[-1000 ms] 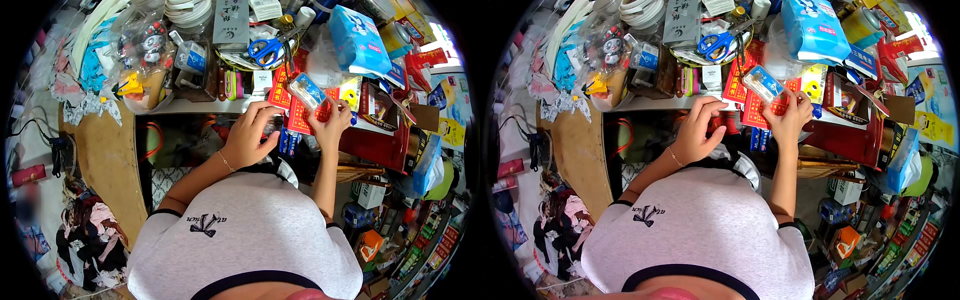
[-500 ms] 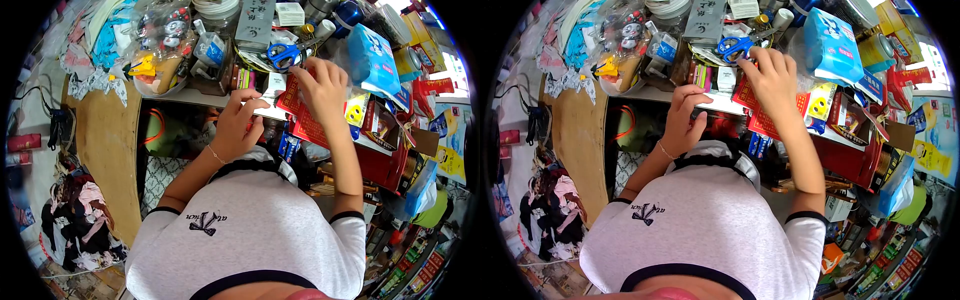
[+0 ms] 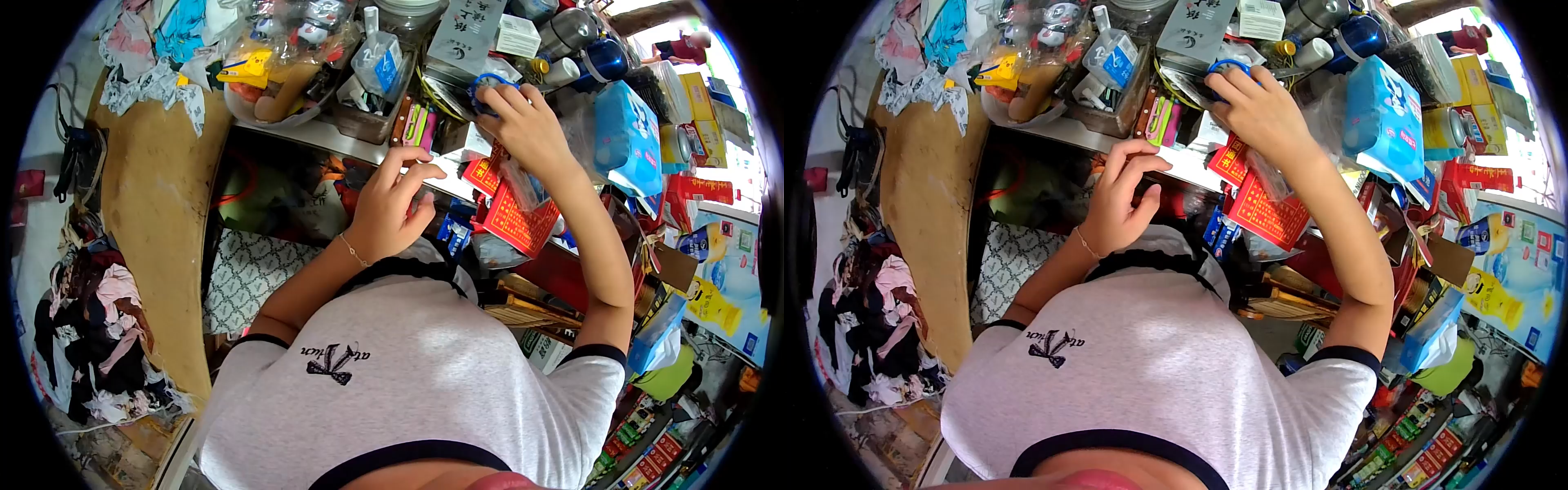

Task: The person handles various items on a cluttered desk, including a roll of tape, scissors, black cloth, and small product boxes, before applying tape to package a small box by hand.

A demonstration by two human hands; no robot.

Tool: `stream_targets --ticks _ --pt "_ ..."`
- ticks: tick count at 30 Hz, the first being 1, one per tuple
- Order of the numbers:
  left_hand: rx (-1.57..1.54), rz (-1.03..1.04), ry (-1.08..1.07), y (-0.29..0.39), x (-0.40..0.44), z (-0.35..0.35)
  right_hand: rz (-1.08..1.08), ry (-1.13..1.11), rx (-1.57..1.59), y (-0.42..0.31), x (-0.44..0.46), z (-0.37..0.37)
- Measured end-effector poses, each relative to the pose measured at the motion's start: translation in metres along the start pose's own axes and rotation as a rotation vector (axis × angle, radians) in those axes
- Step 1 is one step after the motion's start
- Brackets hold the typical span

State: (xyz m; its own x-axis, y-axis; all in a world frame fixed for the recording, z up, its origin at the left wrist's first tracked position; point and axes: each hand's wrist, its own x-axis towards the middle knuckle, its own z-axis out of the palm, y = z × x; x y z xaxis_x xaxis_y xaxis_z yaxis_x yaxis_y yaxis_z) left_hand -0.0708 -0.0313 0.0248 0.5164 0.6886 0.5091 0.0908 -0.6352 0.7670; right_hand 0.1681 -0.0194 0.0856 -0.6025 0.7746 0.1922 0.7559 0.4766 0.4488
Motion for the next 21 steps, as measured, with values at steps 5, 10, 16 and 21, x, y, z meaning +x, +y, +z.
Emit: stream_targets --ticks 5,10,16,21 --pt "0.002 -0.041 -0.046 0.000 0.005 -0.002 0.026 -0.002 -0.010 0.006 0.001 -0.010" --pt "-0.027 -0.039 -0.085 0.002 0.013 0.001 0.173 -0.032 0.160 0.011 0.002 -0.024" --pt "-0.045 -0.043 -0.109 0.004 0.013 0.002 0.371 0.105 0.428 0.022 0.003 -0.048" --pt "-0.044 -0.073 -0.102 0.001 0.004 0.001 0.402 0.290 0.649 0.028 0.015 -0.075"
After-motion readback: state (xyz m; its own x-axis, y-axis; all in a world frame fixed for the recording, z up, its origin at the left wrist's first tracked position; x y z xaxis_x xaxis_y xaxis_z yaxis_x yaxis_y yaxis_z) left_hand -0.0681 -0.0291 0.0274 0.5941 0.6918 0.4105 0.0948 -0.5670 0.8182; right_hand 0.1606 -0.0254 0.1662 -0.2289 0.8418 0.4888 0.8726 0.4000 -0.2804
